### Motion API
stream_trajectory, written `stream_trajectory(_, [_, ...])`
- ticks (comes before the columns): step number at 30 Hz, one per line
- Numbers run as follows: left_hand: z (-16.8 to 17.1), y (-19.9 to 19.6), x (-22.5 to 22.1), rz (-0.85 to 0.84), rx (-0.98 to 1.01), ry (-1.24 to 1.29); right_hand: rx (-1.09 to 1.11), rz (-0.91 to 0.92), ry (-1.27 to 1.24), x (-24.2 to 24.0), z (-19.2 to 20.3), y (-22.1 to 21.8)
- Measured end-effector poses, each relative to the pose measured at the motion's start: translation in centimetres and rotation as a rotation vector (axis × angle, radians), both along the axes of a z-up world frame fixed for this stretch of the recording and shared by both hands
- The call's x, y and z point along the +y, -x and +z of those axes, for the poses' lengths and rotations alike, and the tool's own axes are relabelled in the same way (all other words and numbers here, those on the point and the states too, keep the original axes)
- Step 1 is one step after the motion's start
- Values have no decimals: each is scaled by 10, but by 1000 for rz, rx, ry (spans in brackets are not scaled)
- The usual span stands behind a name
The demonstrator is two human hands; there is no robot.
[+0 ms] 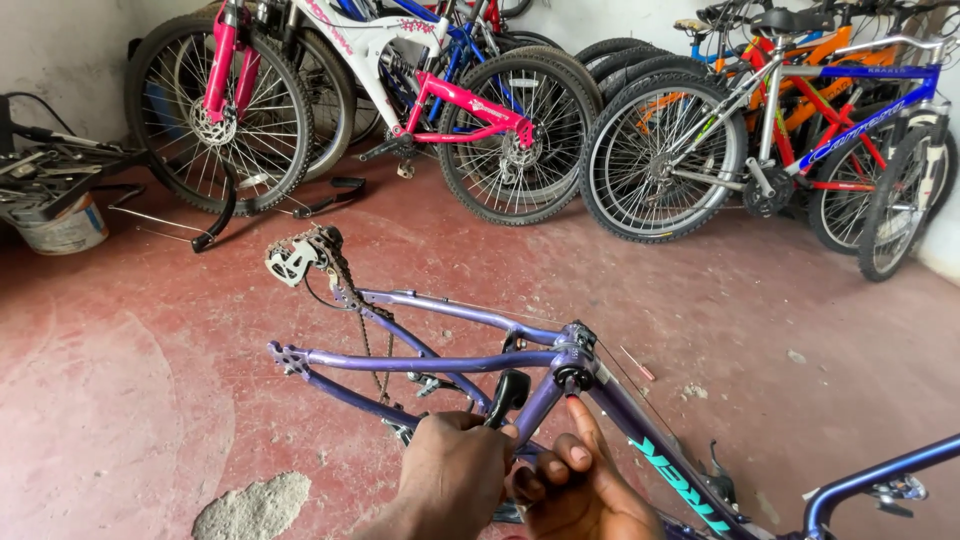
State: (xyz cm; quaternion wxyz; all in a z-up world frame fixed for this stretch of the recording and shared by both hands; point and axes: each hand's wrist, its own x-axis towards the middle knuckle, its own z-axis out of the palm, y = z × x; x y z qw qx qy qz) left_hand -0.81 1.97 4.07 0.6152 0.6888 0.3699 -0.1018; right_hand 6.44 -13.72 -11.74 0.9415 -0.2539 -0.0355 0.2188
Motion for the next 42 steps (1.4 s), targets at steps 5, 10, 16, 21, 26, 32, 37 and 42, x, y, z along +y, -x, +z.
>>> stream_trajectory(5, [3, 0, 2, 81, -2, -29, -213, 103, -286, 28, 28, 17])
stream_trajectory(10, [1, -2, 7, 160, -10, 8, -314, 168, -329, 18, -14, -3])
stream_trajectory(16, [-20, -9, 7, 179, -87, 72, -189, 106, -79, -17, -26, -13])
stream_trajectory(21, [-37, -15, -11, 43, -64, -77, -200, 79, -82, -40, -96, -53])
stream_trajectory(26, [-82, -7, -34, -1, 90, -147, 6, -56, 577, -55, -145, -21])
stream_trajectory(32, [-178, -7, -31, 62, 189, 160, -27, 384, 1317, -62, -194, 7])
stream_trajectory(37, [-193, -16, -29, 18, 341, 46, 92, 380, 1103, -45, -191, 12])
stream_trajectory(42, [-289, -40, -25, -812, 570, -531, 440, 301, 919, -17, -131, 25])
